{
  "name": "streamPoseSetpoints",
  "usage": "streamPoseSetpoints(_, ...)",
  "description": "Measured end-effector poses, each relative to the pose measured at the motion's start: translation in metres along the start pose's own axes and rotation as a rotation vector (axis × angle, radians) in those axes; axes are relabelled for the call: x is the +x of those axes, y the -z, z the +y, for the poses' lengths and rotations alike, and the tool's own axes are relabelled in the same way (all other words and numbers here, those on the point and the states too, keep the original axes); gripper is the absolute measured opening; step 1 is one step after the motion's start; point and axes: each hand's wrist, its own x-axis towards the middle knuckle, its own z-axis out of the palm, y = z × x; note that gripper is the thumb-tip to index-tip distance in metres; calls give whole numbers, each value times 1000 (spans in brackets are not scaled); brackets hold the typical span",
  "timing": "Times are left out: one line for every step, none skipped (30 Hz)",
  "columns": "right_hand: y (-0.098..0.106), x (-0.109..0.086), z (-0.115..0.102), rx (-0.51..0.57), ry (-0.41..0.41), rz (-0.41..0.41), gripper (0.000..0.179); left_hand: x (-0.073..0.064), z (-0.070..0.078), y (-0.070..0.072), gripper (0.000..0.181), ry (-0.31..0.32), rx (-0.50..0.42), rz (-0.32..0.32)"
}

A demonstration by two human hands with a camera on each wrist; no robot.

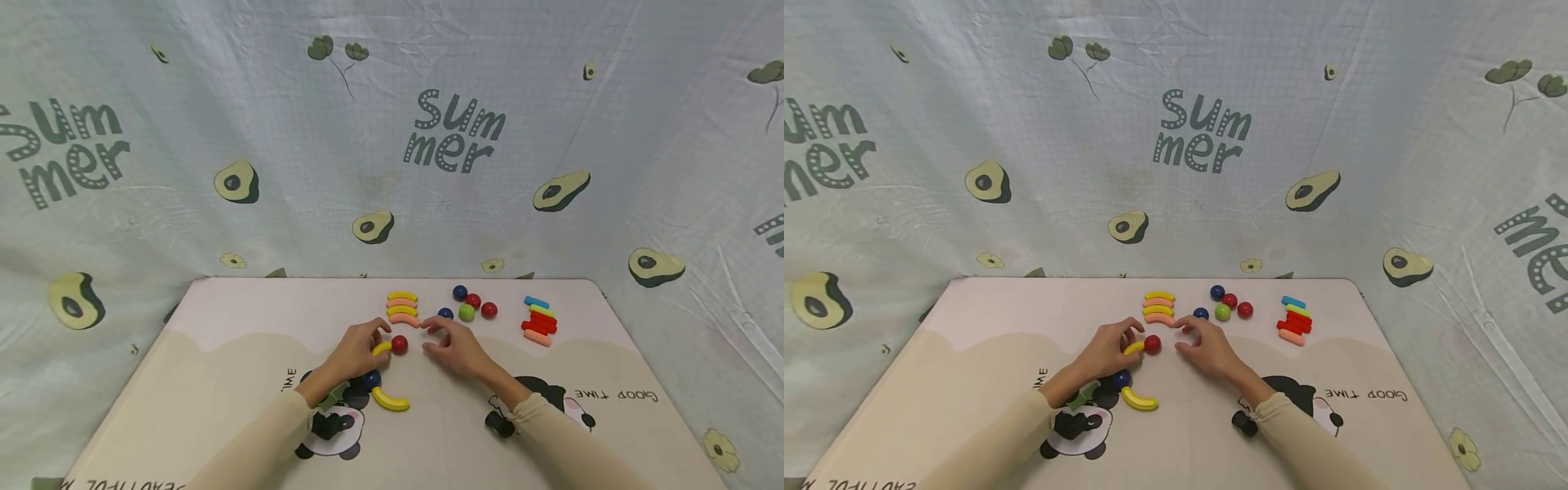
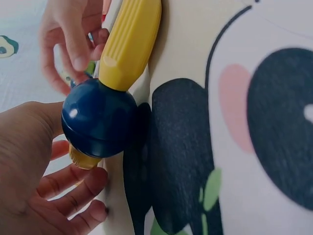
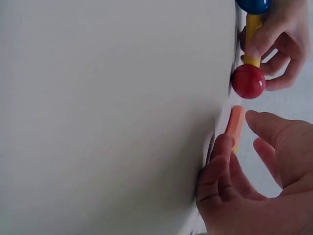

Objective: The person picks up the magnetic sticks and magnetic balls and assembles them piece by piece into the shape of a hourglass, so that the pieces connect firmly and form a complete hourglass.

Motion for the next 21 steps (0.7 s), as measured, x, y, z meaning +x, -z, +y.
streamPoseSetpoints(0, 1, -1, -8, 5, 11, 38, 0, 1, 0, 37, -5, 4, -3)
streamPoseSetpoints(-1, 2, -1, -16, 13, 24, 40, 1, 1, -1, 38, -11, 8, -6)
streamPoseSetpoints(-1, 4, -1, -23, 16, 32, 41, 1, 2, -1, 39, -20, 9, -9)
streamPoseSetpoints(-2, 5, -2, -28, 21, 41, 43, 2, 3, -2, 40, -23, 11, -11)
streamPoseSetpoints(-2, 6, -2, -32, 25, 47, 44, 3, 4, -2, 41, -26, 13, -11)
streamPoseSetpoints(-3, 7, -3, -32, 24, 52, 44, 3, 5, -3, 42, -31, 15, -10)
streamPoseSetpoints(-3, 7, -3, -31, 20, 56, 45, 4, 5, -4, 43, -37, 19, -6)
streamPoseSetpoints(-3, 8, -4, -33, 19, 58, 45, 5, 6, -4, 43, -41, 25, -3)
streamPoseSetpoints(-3, 9, -4, -35, 15, 57, 46, 5, 7, -5, 43, -44, 31, 2)
streamPoseSetpoints(-3, 10, -4, -33, 13, 59, 46, 6, 7, -6, 42, -44, 38, 7)
streamPoseSetpoints(-3, 11, -4, -36, 10, 58, 46, 6, 8, -6, 40, -48, 47, 13)
streamPoseSetpoints(-3, 12, -5, -40, 10, 58, 47, 6, 8, -7, 39, -50, 55, 19)
streamPoseSetpoints(-4, 13, -5, -46, 11, 58, 47, 6, 8, -7, 37, -48, 61, 24)
streamPoseSetpoints(-4, 14, -5, -50, 11, 58, 47, 6, 9, -7, 35, -46, 64, 28)
streamPoseSetpoints(-4, 15, -5, -55, 12, 60, 47, 6, 9, -7, 34, -42, 61, 32)
streamPoseSetpoints(-5, 16, -5, -62, 12, 63, 47, 6, 9, -6, 33, -38, 57, 32)
streamPoseSetpoints(-6, 18, -5, -71, 12, 64, 47, 5, 9, -6, 32, -33, 50, 33)
streamPoseSetpoints(-6, 19, -6, -76, 14, 67, 47, 4, 9, -5, 31, -26, 40, 32)
streamPoseSetpoints(-7, 20, -6, -81, 14, 70, 47, 4, 8, -5, 31, -20, 30, 30)
streamPoseSetpoints(-8, 21, -7, -92, 12, 72, 46, 3, 8, -4, 30, -19, 22, 28)
streamPoseSetpoints(-8, 22, -8, -103, 12, 74, 46, 2, 7, -4, 30, -19, 14, 26)
